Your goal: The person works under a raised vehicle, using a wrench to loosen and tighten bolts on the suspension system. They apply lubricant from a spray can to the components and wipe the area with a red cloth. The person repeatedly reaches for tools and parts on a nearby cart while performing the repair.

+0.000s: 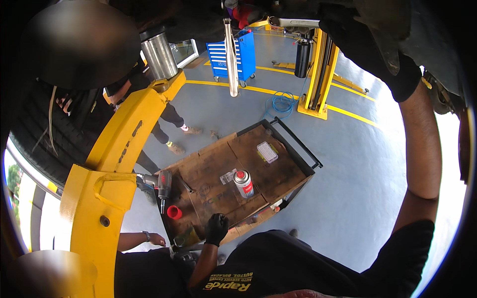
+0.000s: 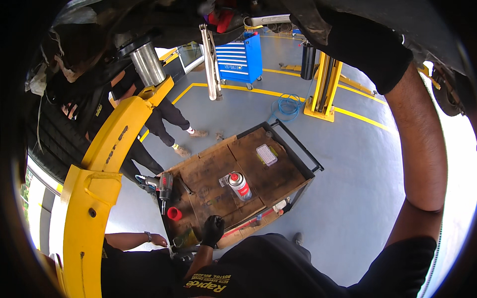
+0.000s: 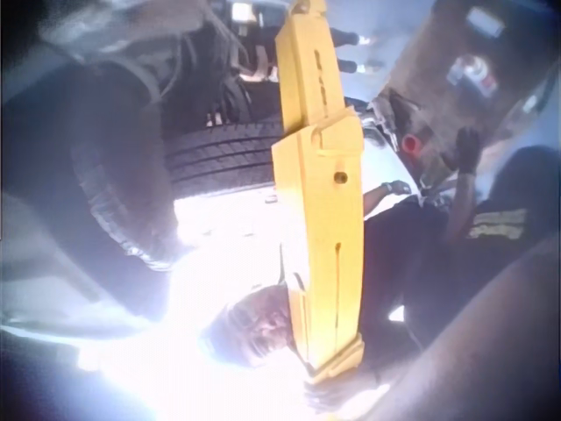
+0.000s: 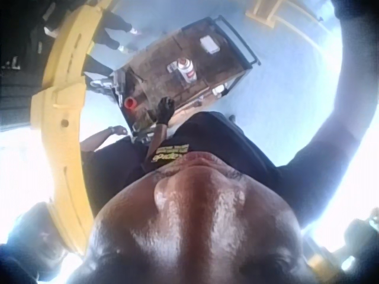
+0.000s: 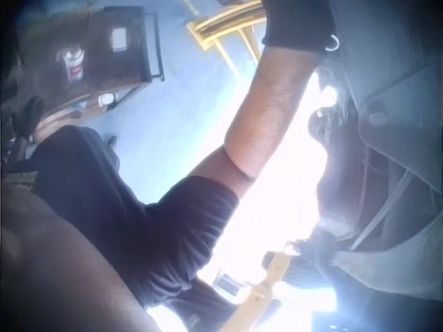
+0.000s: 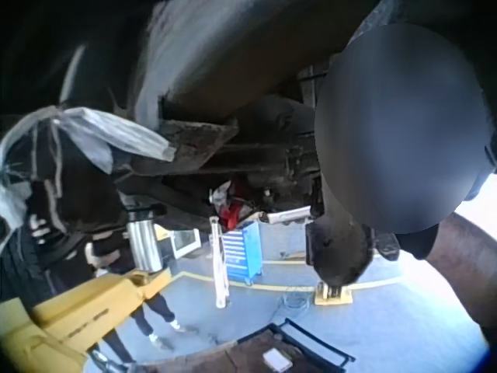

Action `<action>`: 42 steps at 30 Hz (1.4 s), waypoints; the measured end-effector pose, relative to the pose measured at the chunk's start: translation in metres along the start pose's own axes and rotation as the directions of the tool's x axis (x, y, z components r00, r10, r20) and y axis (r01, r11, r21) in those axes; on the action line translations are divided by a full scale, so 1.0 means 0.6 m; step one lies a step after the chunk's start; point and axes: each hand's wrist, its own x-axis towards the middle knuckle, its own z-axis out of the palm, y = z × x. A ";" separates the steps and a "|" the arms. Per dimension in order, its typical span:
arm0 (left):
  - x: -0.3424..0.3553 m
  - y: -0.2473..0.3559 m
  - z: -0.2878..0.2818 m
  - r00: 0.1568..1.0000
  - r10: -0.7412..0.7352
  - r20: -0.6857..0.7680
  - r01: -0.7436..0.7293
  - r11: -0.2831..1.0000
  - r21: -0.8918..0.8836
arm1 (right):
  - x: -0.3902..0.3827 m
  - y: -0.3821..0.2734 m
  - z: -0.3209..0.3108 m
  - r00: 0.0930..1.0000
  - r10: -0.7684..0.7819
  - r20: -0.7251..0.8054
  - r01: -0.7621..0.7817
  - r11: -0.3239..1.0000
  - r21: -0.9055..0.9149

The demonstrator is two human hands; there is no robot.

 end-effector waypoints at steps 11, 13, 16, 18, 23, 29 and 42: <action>0.002 0.003 -0.002 0.999 -0.014 0.041 0.015 1.000 -0.024 | -0.051 0.054 0.082 0.838 -0.501 -0.217 0.293 0.748 -0.595; 0.002 0.004 -0.008 0.999 -0.012 0.049 0.013 1.000 -0.016 | -0.063 0.031 0.109 0.855 -0.380 -0.351 0.167 0.845 -0.508; 0.004 0.007 -0.005 0.996 -0.012 0.090 0.015 0.999 -0.032 | -0.066 0.006 0.117 0.828 -0.195 -0.525 0.028 0.951 -0.309; 0.005 0.001 -0.010 0.994 -0.009 0.109 0.013 0.999 -0.037 | -0.068 0.001 0.128 0.809 -0.164 -0.564 -0.045 0.940 -0.338; 0.003 -0.010 0.000 0.987 0.006 0.159 0.013 0.993 -0.121 | -0.060 -0.001 0.154 0.796 -0.037 -0.604 -0.152 0.954 -0.259; 0.012 -0.019 -0.003 0.982 0.019 0.188 -0.004 0.997 -0.079 | -0.054 -0.011 0.159 0.784 -0.009 -0.620 -0.263 0.901 -0.345; 0.013 -0.008 0.000 0.984 0.045 0.174 -0.020 0.990 -0.143 | -0.057 -0.024 0.181 0.735 0.060 -0.675 -0.301 0.921 -0.246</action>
